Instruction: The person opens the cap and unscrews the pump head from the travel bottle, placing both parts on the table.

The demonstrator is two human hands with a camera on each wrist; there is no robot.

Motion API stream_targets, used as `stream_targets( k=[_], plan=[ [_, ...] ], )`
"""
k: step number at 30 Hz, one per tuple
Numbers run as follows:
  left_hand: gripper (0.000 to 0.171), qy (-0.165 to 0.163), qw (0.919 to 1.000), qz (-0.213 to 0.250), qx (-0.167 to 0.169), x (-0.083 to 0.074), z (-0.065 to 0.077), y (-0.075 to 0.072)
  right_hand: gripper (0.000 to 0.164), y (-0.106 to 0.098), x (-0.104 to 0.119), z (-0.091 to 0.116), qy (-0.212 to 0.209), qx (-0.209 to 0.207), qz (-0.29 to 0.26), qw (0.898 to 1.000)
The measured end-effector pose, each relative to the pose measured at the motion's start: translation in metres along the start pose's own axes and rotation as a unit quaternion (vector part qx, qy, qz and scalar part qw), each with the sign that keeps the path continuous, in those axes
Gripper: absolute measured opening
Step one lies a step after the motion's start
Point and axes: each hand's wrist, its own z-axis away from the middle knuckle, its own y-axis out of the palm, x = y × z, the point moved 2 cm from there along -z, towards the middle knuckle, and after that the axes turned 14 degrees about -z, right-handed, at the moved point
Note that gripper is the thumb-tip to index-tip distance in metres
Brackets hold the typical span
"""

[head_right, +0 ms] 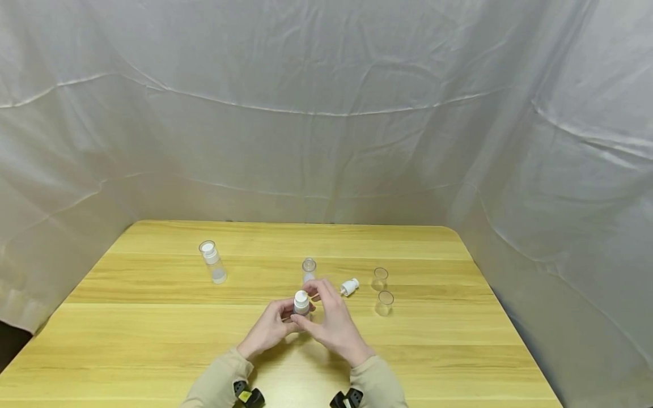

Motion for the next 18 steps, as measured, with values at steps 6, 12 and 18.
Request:
stream_targets(
  k=[6, 12, 18],
  plan=[
    [0.042, -0.002, 1.0000, -0.007, -0.001, -0.0003, 0.0001, -0.0006, 0.049, 0.0041, 0.0007, 0.0006, -0.013, -0.012, 0.022, 1.000],
    [0.043, 0.003, 0.9999, -0.015, -0.003, 0.0020, -0.0010, 0.0001, 0.048, 0.0077, 0.0035, 0.0000, 0.006, -0.028, 0.040, 0.999],
    [0.042, 0.006, 1.0000, 0.008, -0.001, 0.0001, -0.0007, -0.0002, 0.050, 0.0104, 0.0047, -0.0004, 0.019, -0.038, 0.039, 0.998]
  ],
)
